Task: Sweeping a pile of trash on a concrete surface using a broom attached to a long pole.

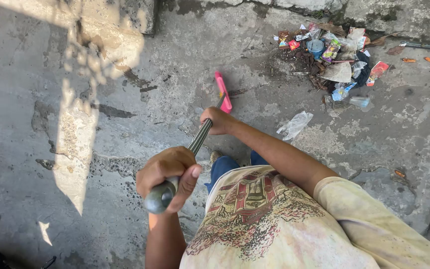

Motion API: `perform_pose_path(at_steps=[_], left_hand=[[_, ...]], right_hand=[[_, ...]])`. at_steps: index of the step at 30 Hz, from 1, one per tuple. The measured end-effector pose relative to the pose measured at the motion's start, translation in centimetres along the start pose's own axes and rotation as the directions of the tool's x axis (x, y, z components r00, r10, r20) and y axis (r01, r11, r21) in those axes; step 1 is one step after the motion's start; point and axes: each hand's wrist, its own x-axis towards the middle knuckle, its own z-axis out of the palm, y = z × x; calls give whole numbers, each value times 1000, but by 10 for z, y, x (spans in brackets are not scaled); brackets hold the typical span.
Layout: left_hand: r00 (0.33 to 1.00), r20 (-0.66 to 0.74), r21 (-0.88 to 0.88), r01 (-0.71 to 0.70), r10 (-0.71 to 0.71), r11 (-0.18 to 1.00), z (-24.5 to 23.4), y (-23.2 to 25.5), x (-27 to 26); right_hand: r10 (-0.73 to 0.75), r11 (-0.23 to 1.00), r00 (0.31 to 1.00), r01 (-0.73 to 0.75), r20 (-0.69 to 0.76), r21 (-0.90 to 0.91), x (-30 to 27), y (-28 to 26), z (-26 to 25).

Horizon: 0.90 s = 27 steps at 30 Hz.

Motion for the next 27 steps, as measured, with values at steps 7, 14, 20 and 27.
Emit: perform_pose_path(at_steps=[7,14,20,27], left_hand=[[964,-124,-242,198,-233,950,16,-49,-28],[975,-29,-289,203,-220,936,0,-2,2],[984,-21,-71,173,-175,982,-9,65,55],[983,152,118,90,-108,989,-5,-14,76]], right_hand=[[275,946,961,-271,2,-176,-66,46,-73],[85,951,979,-136,-185,-279,-65,2,-90],[-18,984,977,-21,-210,-179,-4,-60,-72],[-17,999,991,22,-131,35,62,3,-49]])
